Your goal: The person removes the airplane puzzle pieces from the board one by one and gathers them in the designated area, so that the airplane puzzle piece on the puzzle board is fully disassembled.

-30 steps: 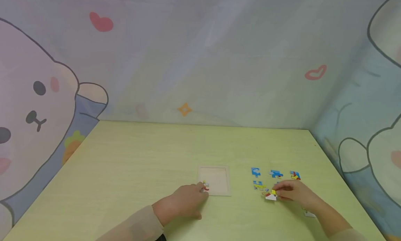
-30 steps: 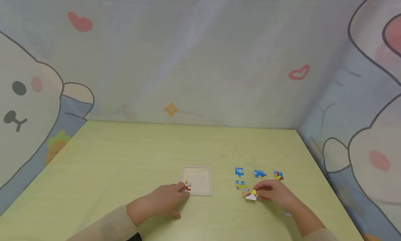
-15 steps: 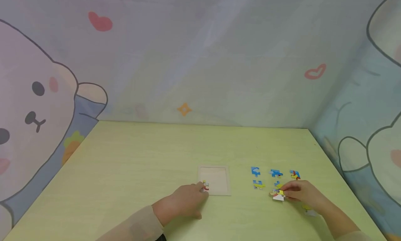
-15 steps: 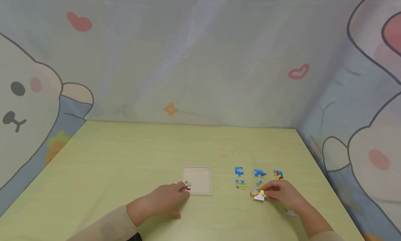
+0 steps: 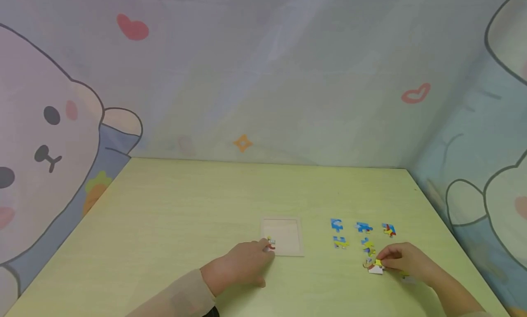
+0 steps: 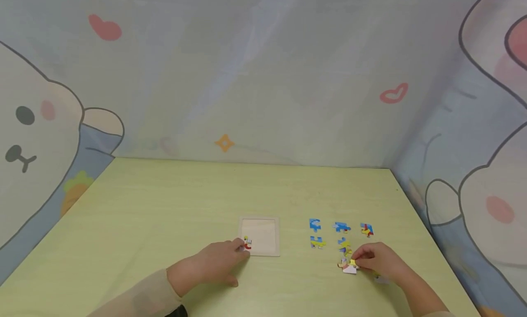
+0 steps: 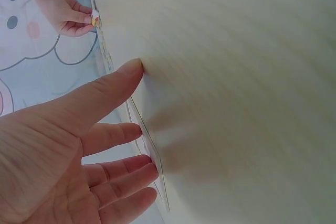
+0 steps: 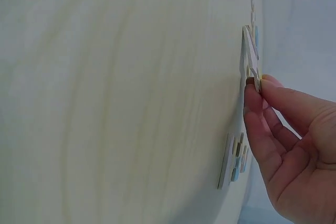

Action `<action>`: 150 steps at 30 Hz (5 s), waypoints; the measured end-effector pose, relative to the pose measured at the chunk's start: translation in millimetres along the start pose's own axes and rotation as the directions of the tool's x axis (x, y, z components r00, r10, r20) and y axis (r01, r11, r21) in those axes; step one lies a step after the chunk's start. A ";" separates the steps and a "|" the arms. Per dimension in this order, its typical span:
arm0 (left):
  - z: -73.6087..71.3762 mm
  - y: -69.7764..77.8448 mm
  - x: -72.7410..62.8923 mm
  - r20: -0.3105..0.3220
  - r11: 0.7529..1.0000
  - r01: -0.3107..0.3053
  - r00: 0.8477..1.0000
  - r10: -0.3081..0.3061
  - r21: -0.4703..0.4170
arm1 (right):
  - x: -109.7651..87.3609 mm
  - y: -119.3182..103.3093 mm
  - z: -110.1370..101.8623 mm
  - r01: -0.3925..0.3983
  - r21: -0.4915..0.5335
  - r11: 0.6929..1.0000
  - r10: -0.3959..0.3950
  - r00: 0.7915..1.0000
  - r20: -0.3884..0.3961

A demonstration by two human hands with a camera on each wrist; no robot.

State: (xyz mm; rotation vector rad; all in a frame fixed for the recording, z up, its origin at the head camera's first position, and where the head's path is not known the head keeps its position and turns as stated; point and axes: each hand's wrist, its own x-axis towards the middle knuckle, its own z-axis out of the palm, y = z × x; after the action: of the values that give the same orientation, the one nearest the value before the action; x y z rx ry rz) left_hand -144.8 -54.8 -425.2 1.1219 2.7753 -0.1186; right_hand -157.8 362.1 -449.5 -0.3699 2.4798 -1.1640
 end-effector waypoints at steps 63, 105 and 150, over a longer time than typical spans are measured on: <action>7.3 -6.7 -17.6 -0.057 0.999 0.014 0.998 -0.017 -0.042 | 115.9 -122.9 107.1 0.248 -0.069 0.966 -0.247 0.969 0.032; 4.4 -2.8 -14.8 -0.028 0.999 0.049 0.998 -0.048 0.008 | 140.7 -149.9 149.4 0.195 -0.142 0.970 -0.192 0.981 0.038; 2.1 1.0 -16.9 0.000 0.999 0.042 0.999 -0.042 -0.022 | 38.4 -48.1 37.8 0.071 0.152 0.986 -0.076 0.997 0.027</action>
State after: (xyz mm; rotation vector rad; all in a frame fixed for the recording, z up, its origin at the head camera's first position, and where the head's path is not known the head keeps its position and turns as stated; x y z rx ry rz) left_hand -131.9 -65.9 -424.5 1.0592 2.7945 -0.0927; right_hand -171.8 291.6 -442.7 -0.4376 2.3499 -1.3542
